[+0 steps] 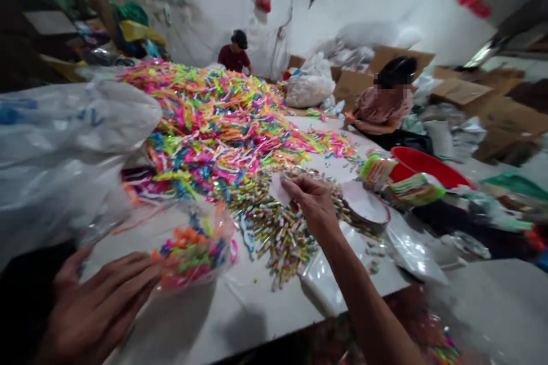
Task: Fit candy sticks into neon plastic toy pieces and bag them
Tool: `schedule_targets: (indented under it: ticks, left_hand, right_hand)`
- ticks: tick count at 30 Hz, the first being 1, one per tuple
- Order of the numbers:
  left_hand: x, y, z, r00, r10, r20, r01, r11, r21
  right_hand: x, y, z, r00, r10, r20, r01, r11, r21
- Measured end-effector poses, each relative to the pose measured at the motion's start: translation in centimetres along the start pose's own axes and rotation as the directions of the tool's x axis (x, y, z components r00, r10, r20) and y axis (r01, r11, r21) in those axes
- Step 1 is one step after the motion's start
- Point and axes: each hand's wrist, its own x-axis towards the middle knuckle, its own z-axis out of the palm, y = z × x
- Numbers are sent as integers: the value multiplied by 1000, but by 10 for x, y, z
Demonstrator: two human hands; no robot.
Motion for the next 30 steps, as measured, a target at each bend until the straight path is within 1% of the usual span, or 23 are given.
schedule_targets:
  ticks: [1,2,3,4,5,6,7,8,9,10,11,12,13,16,18,20,21,23,24,25,27,28,30]
  left_hand:
    - [3,3,-6,1000,3,-10,-3,1000,8]
    - [6,8,-12,1000,-6,-9,6,1000,-14]
    - [9,13,-17,1000,-4,0,4,998,-56]
    - [12,18,-21,1000,-9,4,10,995,-102]
    - [13,22,-26,1000,0,10,1,989,-148]
    - [14,27,-30,1000,15,14,-12,983,-185]
    - [13,30,-33,999,35,17,-30,977,-210]
    - [12,33,-36,999,46,18,-40,974,-222]
    - [10,34,-39,998,53,21,-47,972,-231]
    - [7,35,-41,998,61,23,-54,970,-239]
    - [4,36,-42,998,65,23,-57,967,-247]
    - [0,36,-43,998,64,18,-57,965,-256]
    - [-3,37,-43,998,62,13,-57,963,-264]
    - [-12,38,-41,998,60,-14,-62,960,-272]
    - [-17,41,-40,998,45,-35,-52,964,-260]
    - [-19,44,-41,998,30,-55,-42,968,-247]
    - [-19,45,-42,998,25,-59,-39,970,-241]
    - [-20,48,-47,998,33,-56,-45,972,-230]
    - [-21,49,-49,998,40,-56,-52,973,-225]
    - [-22,49,-51,997,43,-60,-55,976,-210]
    - [-26,46,-53,995,33,-96,-46,989,-142]
    - [-30,42,-51,990,15,-143,-29,995,-100]
    - [-37,27,-40,968,-83,-237,70,995,-64]
  right_hand:
    - [-13,-21,22,998,-37,56,38,999,-22]
    - [-26,-41,41,989,-104,102,108,993,-38]
    - [-37,-58,59,972,-180,153,191,980,-59]
    - [-47,-72,74,937,-257,237,284,955,-86]
    - [-54,-82,87,875,-310,371,379,916,-131]
    - [-59,-87,98,786,-332,521,480,860,-175]
    - [-63,-90,107,676,-313,667,578,787,-216]
    - [-65,-89,115,571,-253,781,664,702,-259]
    - [-66,-87,120,495,-176,851,731,613,-299]
    - [-67,-85,125,455,-103,885,778,530,-338]
    - [-69,-82,128,445,-45,894,804,461,-377]
    - [-71,-80,130,455,-7,891,812,414,-412]
    - [-74,-79,132,463,23,886,811,393,-434]
    - [-86,-78,141,423,90,901,805,420,-420]
    - [-95,-74,148,402,120,908,810,416,-413]
    - [-100,-70,155,402,110,909,826,386,-411]
    - [-101,-69,156,414,93,906,827,377,-416]
    - [-101,-73,152,462,41,886,804,402,-438]
    - [-100,-77,145,493,26,869,774,444,-453]
    - [-99,-84,136,523,9,852,733,505,-456]
    - [-98,-96,110,586,-53,809,632,654,-415]
    - [-98,-100,95,627,-103,772,585,717,-380]
    - [-97,-98,67,716,-200,669,529,780,-334]
